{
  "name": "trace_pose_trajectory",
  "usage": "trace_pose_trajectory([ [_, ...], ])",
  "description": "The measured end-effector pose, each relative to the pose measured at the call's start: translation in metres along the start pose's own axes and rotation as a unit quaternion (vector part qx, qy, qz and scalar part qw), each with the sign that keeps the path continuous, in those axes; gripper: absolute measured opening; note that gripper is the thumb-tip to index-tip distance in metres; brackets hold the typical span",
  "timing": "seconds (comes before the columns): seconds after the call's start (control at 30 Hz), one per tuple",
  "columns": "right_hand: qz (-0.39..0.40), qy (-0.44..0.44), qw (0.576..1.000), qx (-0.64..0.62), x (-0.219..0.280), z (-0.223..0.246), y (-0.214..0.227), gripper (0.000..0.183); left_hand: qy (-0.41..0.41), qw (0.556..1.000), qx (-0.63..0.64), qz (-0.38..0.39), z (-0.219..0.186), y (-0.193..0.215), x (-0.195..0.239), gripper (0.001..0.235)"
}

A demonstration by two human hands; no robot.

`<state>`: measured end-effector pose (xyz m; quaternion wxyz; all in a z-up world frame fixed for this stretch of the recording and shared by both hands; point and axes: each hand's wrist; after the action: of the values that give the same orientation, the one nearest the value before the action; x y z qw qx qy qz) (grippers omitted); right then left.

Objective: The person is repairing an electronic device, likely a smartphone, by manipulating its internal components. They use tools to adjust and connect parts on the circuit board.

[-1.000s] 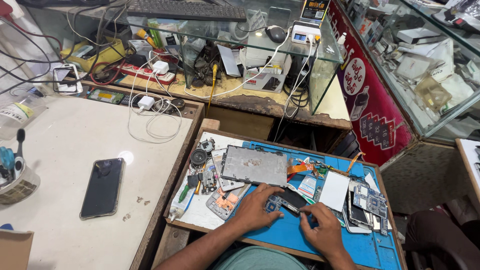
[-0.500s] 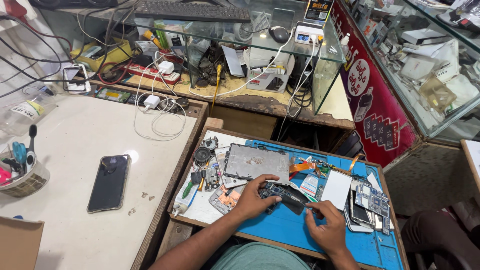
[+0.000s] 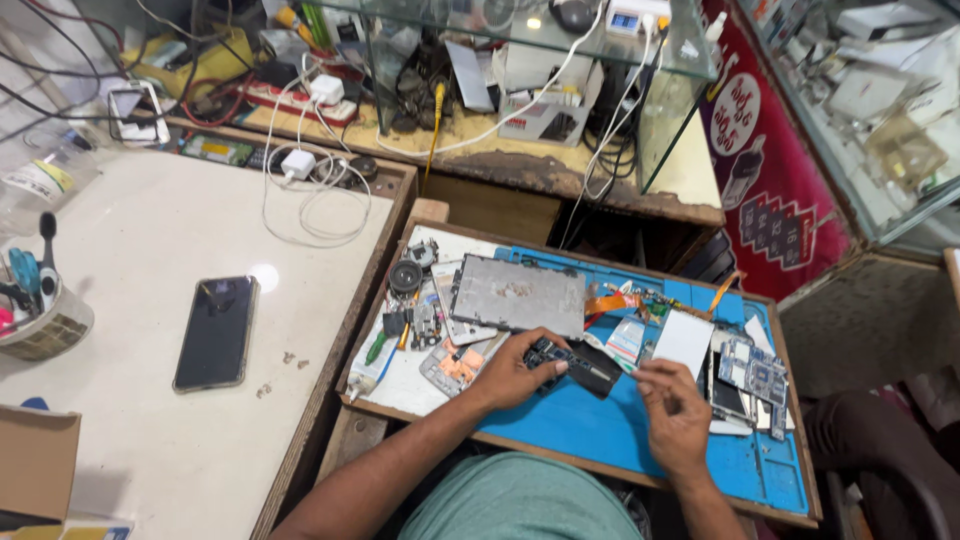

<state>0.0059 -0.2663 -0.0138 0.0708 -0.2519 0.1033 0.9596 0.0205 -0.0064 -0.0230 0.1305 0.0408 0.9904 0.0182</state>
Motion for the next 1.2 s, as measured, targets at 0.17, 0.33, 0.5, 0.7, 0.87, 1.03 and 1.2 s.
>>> trace_pose_trajectory([
  [0.17,0.023,0.004,1.000,-0.017,-0.010,0.004,0.004,0.014,-0.117,0.992,-0.032,-0.020,-0.013,0.001,0.008,0.022],
  [0.33,0.004,-0.036,0.999,-0.021,-0.007,0.000,-0.001,0.037,-0.070,0.985,-0.151,-0.037,-0.031,0.003,0.018,0.027],
  [0.5,0.007,0.004,1.000,0.007,0.003,-0.004,-0.006,0.035,-0.156,0.976,-0.138,-0.059,-0.044,-0.002,0.018,0.036],
  [0.7,-0.002,0.032,0.999,0.025,0.007,-0.003,-0.007,0.024,-0.183,0.967,-0.164,-0.066,-0.041,-0.001,0.015,0.044],
  [0.87,0.004,0.028,0.999,0.030,0.006,-0.003,-0.006,0.016,-0.116,0.984,-0.134,-0.013,-0.028,-0.002,0.012,0.047],
  [1.03,0.020,0.021,1.000,0.009,0.005,-0.003,-0.005,0.014,-0.113,0.976,-0.186,0.006,-0.023,-0.004,0.011,0.030],
  [1.2,0.056,0.028,0.998,-0.003,0.006,-0.001,-0.005,0.012,-0.125,0.977,-0.172,0.000,-0.024,-0.003,0.011,0.031],
])
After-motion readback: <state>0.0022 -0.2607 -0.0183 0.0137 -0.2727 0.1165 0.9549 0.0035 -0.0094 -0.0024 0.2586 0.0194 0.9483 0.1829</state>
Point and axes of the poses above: each hand's wrist, its own x-axis away from the middle knuckle, its own y-axis out of the back of the hand, z = x × y, and after that the axes turned 7 degrees about -z, right-handed
